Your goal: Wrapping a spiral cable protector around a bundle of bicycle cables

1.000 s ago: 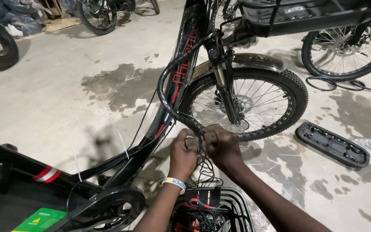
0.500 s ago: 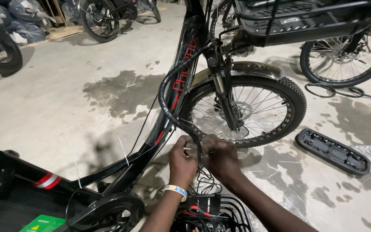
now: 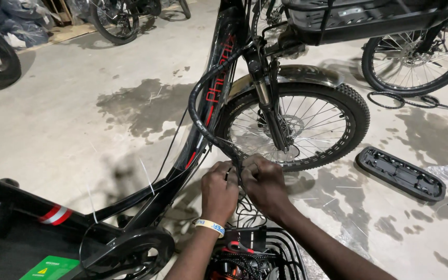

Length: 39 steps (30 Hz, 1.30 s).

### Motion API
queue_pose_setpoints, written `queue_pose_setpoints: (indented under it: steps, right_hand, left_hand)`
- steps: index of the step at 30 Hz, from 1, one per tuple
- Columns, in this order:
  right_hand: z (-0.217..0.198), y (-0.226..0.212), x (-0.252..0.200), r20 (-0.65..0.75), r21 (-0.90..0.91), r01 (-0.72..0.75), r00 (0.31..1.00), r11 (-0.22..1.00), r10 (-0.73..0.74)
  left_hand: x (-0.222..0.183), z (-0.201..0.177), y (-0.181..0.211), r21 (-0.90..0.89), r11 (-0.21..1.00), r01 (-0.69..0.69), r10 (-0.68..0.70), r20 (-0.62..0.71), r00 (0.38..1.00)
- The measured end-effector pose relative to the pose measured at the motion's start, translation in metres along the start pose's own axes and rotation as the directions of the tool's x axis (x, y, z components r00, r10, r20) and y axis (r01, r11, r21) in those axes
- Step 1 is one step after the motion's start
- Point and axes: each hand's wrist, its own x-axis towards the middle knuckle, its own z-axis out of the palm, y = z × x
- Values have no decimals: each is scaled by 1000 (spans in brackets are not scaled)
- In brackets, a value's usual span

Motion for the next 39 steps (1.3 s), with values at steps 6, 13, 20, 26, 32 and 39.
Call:
queue_pose_setpoints:
  steps: [6,13,20,26,32,39]
  right_hand:
    - [6,43,3,40,222,227,970,948,-241]
    - [-3,28,7,168,-172,480,875,860,-454]
    - [1,42,9,104,62,445,888,894,-449]
    - [15,89,10,115,-70,448,891,891,-439]
    - [19,101,7,86,-158,376,926,913,-367]
    - [-4,81,16,306,91,217,923,972,-235]
  left_hand:
    - [14,-9,-20,-18,1000,19,-17,102,995]
    - [7,-21,6,-4,999,38,-37,164,986]
    - [5,-19,-1,-36,999,-37,41,116,992]
    - [6,-19,10,-219,970,107,-74,154,985]
    - [6,-13,3,-273,958,89,-52,140,989]
    - [2,-8,-1,-224,974,-41,63,90,994]
